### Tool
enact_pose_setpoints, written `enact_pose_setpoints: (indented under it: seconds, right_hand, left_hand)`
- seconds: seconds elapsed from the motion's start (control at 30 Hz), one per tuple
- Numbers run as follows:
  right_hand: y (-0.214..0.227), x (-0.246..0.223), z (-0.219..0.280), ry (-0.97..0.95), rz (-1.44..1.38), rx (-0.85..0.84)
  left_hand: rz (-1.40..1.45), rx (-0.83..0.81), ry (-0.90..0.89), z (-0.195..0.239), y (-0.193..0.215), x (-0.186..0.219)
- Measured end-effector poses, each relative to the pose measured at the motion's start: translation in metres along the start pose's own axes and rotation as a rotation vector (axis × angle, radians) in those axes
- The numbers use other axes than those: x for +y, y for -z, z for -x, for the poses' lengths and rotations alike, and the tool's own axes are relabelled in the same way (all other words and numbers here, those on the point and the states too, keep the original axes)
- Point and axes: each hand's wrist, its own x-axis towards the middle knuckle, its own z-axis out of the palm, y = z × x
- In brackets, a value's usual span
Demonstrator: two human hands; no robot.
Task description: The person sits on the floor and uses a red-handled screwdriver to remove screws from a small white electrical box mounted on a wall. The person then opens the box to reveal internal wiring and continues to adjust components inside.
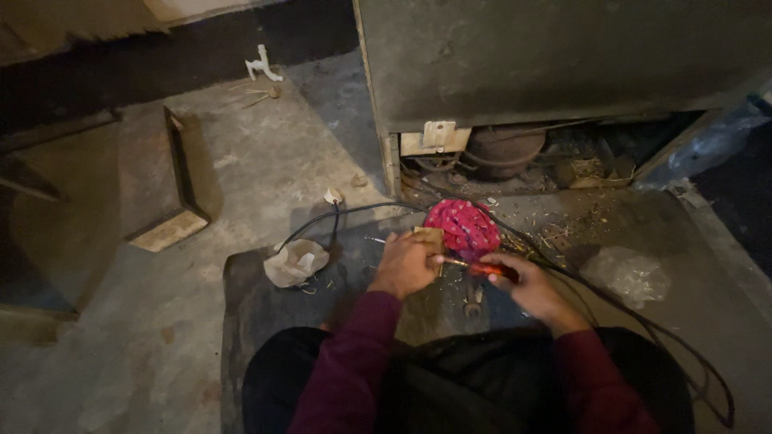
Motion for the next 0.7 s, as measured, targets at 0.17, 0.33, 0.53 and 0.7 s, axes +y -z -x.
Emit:
enact_pose_setpoints:
  seconds: [0.17,0.33,0.53,0.7]
  right_hand:
    - [-0.007,0.001,-0.002,0.178,-0.047,0.016]
    - [-0.006,-0.004,-0.001,0.132,-0.042,0.001]
    - [0.0,-0.003,0.002,0.015,0.107,-0.031]
    - [-0.009,0.002,0.006,0.222,0.053,0.027]
  left_hand:
    - [-0.092,0.033,-0.053,-0.001,0.006,0.012]
    - [-0.063,-0.002,-0.027,-0.002,0.014,0.017]
    - [-0.017,0.001,-0.052,0.005,0.015,0.013]
    - [-0.034,0.032,-0.085,0.002,0.008,0.018]
